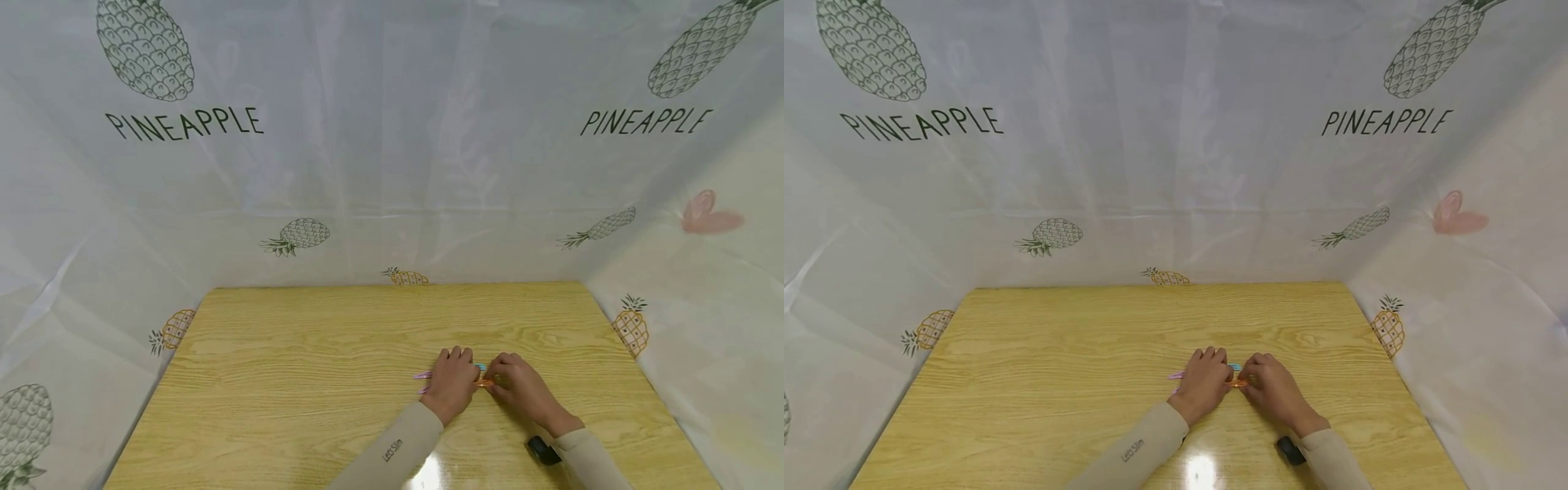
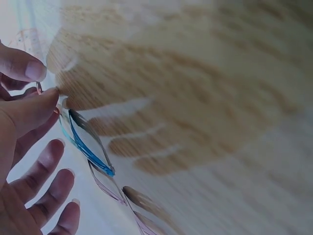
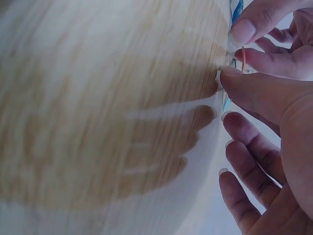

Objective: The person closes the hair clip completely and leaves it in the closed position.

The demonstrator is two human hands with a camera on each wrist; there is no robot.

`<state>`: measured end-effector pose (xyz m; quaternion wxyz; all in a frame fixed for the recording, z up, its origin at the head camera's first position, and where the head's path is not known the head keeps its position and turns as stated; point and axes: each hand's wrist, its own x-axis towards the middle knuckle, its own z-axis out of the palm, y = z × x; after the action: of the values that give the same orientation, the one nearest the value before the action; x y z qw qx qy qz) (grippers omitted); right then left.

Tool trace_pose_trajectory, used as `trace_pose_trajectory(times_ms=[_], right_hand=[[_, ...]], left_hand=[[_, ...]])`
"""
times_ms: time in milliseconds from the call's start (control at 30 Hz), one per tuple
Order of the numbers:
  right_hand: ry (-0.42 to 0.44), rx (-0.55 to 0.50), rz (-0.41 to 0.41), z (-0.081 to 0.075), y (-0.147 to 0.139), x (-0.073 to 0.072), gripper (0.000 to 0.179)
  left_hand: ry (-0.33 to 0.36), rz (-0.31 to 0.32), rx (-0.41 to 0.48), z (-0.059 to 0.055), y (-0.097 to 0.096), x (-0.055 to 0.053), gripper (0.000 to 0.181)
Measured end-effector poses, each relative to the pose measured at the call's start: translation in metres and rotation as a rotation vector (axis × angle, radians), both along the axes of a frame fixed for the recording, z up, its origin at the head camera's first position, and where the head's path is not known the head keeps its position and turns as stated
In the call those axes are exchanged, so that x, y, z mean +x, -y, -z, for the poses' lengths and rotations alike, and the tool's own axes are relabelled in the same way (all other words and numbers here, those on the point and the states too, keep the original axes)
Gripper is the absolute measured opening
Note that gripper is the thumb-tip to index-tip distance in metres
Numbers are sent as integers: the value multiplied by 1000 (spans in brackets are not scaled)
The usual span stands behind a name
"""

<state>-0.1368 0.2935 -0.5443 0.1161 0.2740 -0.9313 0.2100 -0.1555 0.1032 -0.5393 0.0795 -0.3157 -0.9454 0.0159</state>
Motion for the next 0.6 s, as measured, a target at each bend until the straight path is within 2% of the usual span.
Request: trace_pose_trajectory(times_ms=[167,400,600], right_hand=[[28,-7,1,1,-2,-1,20],[14,-18,-3,2,-3,-2,20],[-36,-59,-7,1,-5,-1,24]], left_hand=[[17,-25,-14,-1,-1,1,11],[44,-32,-9,-2,0,2,13],[79,-21,64,-7,13,3,13]])
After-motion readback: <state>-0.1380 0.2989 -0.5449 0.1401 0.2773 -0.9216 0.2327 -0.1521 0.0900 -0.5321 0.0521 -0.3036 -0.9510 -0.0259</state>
